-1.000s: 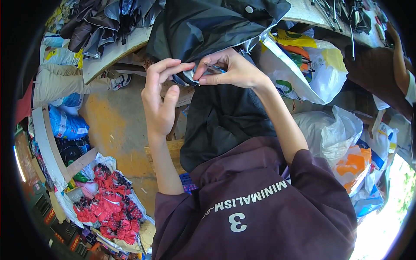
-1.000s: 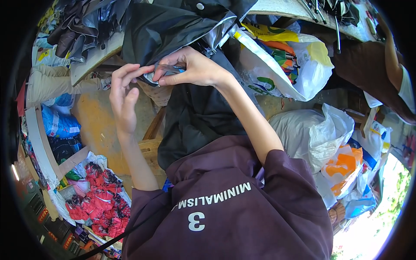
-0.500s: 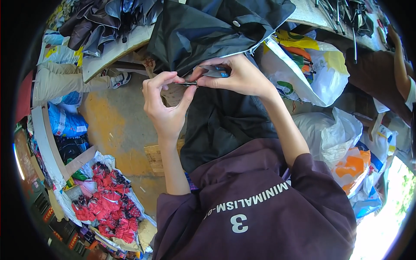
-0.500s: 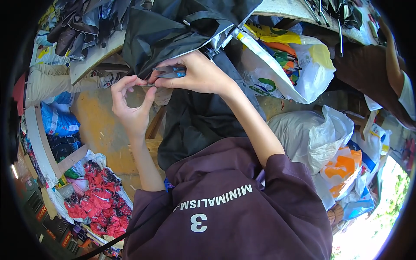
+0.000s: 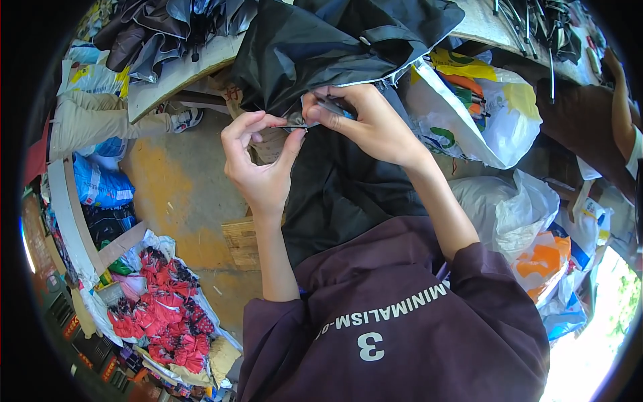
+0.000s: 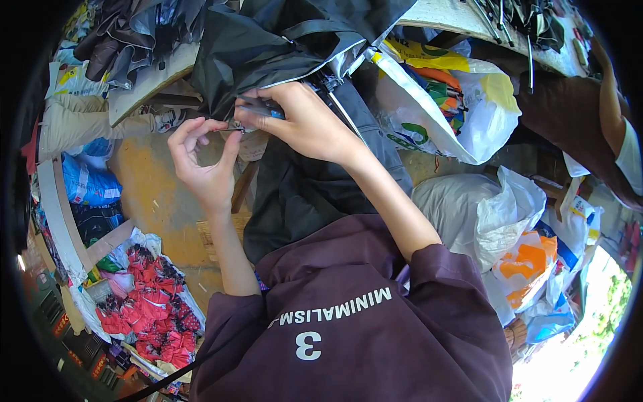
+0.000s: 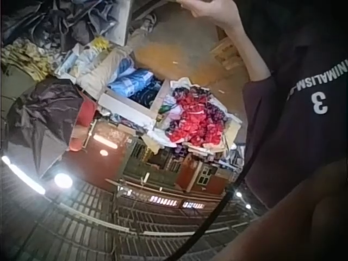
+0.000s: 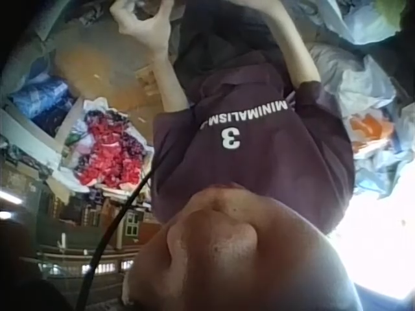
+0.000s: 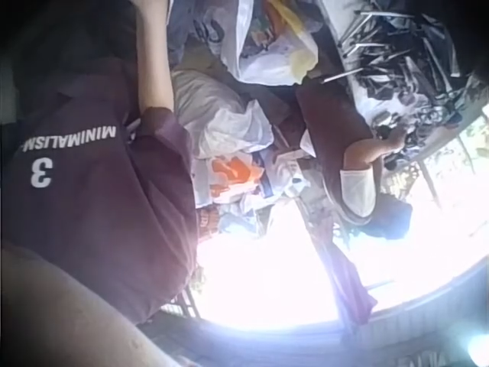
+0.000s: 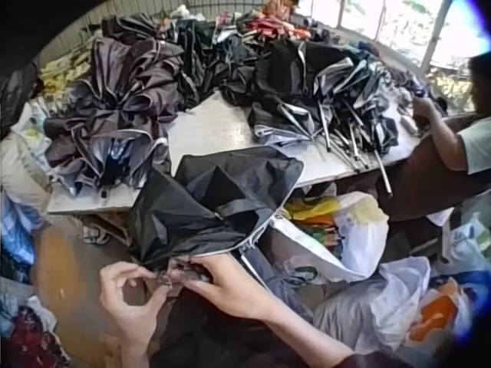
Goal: Assembling the canopy fabric to the umbrella frame and securing parts.
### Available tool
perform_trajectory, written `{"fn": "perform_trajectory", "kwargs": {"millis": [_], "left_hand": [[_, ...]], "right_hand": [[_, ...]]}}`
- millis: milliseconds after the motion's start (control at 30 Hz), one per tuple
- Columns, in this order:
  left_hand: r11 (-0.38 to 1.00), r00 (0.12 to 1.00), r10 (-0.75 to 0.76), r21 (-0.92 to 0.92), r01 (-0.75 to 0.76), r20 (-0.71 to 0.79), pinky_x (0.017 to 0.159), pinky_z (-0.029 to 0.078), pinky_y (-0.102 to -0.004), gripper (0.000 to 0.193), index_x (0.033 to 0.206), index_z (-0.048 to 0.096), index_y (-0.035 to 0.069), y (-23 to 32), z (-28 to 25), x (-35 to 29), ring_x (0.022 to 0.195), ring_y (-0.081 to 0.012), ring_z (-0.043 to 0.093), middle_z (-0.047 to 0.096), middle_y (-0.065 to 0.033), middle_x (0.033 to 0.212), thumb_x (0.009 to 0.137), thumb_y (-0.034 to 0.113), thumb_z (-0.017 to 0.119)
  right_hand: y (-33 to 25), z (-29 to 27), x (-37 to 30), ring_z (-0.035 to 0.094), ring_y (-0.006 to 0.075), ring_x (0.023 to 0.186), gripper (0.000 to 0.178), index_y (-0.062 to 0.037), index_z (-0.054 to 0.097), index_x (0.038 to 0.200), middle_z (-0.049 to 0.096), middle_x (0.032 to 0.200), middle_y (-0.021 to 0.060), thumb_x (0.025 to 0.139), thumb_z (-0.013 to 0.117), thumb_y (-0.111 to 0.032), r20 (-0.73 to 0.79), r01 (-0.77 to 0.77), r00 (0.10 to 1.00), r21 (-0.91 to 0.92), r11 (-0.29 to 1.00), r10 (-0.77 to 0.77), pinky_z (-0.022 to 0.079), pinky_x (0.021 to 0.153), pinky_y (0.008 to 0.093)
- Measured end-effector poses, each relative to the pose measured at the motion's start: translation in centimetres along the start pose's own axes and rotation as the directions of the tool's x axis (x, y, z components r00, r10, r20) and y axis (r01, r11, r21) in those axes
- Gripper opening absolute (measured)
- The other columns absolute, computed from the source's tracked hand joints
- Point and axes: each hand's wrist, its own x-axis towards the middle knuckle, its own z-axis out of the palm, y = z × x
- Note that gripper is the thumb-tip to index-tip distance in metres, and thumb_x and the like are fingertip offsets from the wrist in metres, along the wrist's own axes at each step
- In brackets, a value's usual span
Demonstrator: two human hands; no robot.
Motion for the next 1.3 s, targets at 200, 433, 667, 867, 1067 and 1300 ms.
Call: {"fn": "perform_trajectory", "kwargs": {"millis": [200, 433, 667, 867, 1067, 1300], "left_hand": [[0.993, 0.999, -0.045, -0.105, 0.046, 0.008, 0.08, 0.043, -0.0256, 0.054, 0.119, 0.053, 0.007, 0.5, 0.5, 0.3, 0.084, -0.0141, 0.064, 0.073, -0.0072, 0.098, 0.075, 0.003, 0.084], [0.967, 0.993, -0.114, -0.225, 0.118, 0.031, 0.079, 0.042, -0.0239, 0.054, 0.121, 0.05, 0.007, 0.5, 0.5, 0.2, 0.088, -0.0133, 0.063, 0.074, -0.0105, 0.103, 0.077, 0.001, 0.081], [0.967, 0.995, -0.092, -0.235, 0.097, 0.03, 0.078, 0.041, -0.023, 0.054, 0.121, 0.05, 0.007, 0.6, 0.4, 0.3, 0.088, -0.0129, 0.063, 0.074, -0.0108, 0.104, 0.077, 0.0, 0.08], [0.955, 0.992, -0.127, -0.268, 0.129, 0.027, 0.077, 0.041, -0.0223, 0.053, 0.121, 0.049, 0.007, 0.6, 0.5, 0.3, 0.087, -0.012, 0.062, 0.074, -0.011, 0.103, 0.078, -0.001, 0.079], [0.948, 0.988, -0.148, -0.281, 0.152, 0.037, 0.077, 0.041, -0.0218, 0.052, 0.12, 0.049, 0.006, 0.7, 0.4, 0.4, 0.085, -0.0112, 0.061, 0.074, -0.011, 0.102, 0.078, -0.002, 0.079], [0.941, 0.988, -0.145, -0.302, 0.152, 0.045, 0.077, 0.041, -0.0214, 0.05, 0.12, 0.049, 0.006, 0.7, 0.5, 0.5, 0.083, -0.0107, 0.059, 0.074, -0.0107, 0.101, 0.079, -0.003, 0.077]], "right_hand": [[0.4, 0.4, 0.0, 0.06, 0.0115, 0.082, 0.017, 0.0056, 0.07, 0.103, 0.072, 0.095, 0.0063, 0.096, 0.066, -0.009, -0.057, -0.032, 0.998, 0.115, 0.993, 0.039, 0.05, 0.082, 0.0261], [0.0, 0.4, 0.0, 0.06, 0.0106, 0.082, 0.017, 0.0058, 0.071, 0.101, 0.072, 0.095, 0.0063, 0.095, 0.068, -0.01, -0.039, -0.064, 0.997, 0.088, 0.994, 0.068, 0.051, 0.08, 0.0258], [-0.1, 0.3, 0.0, 0.061, 0.0097, 0.08, 0.017, 0.0066, 0.072, 0.1, 0.073, 0.092, 0.0067, 0.093, 0.07, -0.009, -0.034, -0.108, 0.993, 0.097, 0.989, 0.111, 0.051, 0.077, 0.0245], [0.5, 0.6, 0.1, 0.058, 0.0097, 0.074, 0.021, 0.0077, 0.072, 0.098, 0.072, 0.085, 0.007, 0.09, 0.073, -0.012, -0.084, -0.102, 0.99, 0.097, 0.99, 0.11, 0.05, 0.07, 0.0249], [-0.2, 0.4, -0.1, 0.059, 0.0091, 0.076, 0.018, 0.0067, 0.072, 0.098, 0.072, 0.089, 0.0074, 0.09, 0.073, -0.009, -0.07, -0.113, 0.99, 0.161, 0.98, 0.126, 0.05, 0.072, 0.0235], [0.3, 0.4, -0.3, 0.06, 0.0089, 0.077, 0.015, 0.0046, 0.071, 0.098, 0.073, 0.094, 0.007, 0.088, 0.073, -0.007, -0.09, -0.061, 0.992, 0.242, 0.968, 0.085, 0.049, 0.07, 0.0225]]}}
